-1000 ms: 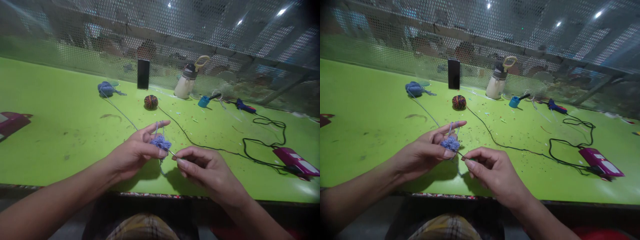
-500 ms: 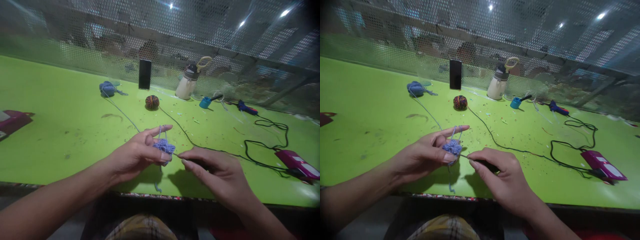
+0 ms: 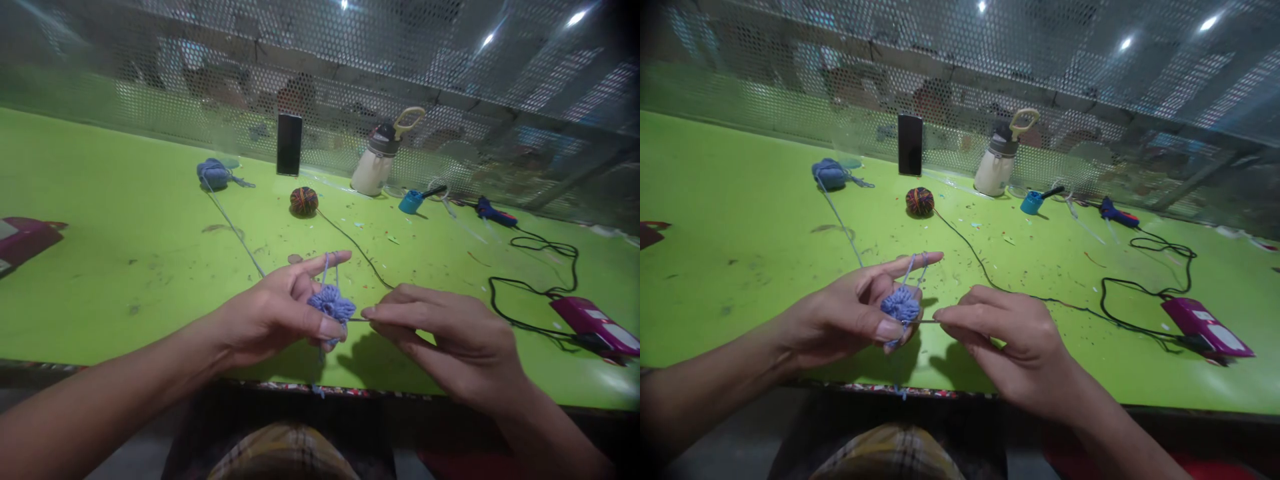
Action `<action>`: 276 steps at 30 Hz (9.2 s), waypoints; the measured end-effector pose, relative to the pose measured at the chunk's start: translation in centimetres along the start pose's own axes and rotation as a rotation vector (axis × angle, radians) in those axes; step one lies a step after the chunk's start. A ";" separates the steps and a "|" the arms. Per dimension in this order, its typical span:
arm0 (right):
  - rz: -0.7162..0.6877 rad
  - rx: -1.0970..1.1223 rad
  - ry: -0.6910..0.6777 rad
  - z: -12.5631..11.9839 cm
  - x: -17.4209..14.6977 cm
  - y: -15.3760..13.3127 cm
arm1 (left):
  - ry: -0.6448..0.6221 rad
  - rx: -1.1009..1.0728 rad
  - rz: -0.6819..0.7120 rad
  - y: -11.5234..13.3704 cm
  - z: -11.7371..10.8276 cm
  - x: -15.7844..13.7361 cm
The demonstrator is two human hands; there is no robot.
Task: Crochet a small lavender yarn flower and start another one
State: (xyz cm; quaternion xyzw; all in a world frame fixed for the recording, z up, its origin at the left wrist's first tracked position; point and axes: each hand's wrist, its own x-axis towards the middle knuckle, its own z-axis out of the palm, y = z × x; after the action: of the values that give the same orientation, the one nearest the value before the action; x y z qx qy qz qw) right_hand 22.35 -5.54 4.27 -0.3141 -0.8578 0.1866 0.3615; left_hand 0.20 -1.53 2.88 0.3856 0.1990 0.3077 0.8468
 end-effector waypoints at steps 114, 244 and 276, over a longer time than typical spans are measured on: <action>0.605 0.852 0.564 9.2 0.0 0.5 | 0.176 0.320 0.257 -0.5 -1.4 1.2; 0.582 0.289 0.262 5.4 0.7 2.6 | 0.232 0.580 0.238 -1.2 -2.9 2.5; 0.411 -0.154 0.151 2.7 -0.9 2.6 | 0.322 0.255 0.153 -0.6 -3.2 2.6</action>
State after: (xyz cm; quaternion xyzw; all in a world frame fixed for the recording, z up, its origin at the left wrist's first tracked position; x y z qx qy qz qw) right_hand 21.94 -4.49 0.59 -0.5221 -0.7578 0.1664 0.3542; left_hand 0.48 1.60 0.12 0.4491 0.3393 0.4011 0.7227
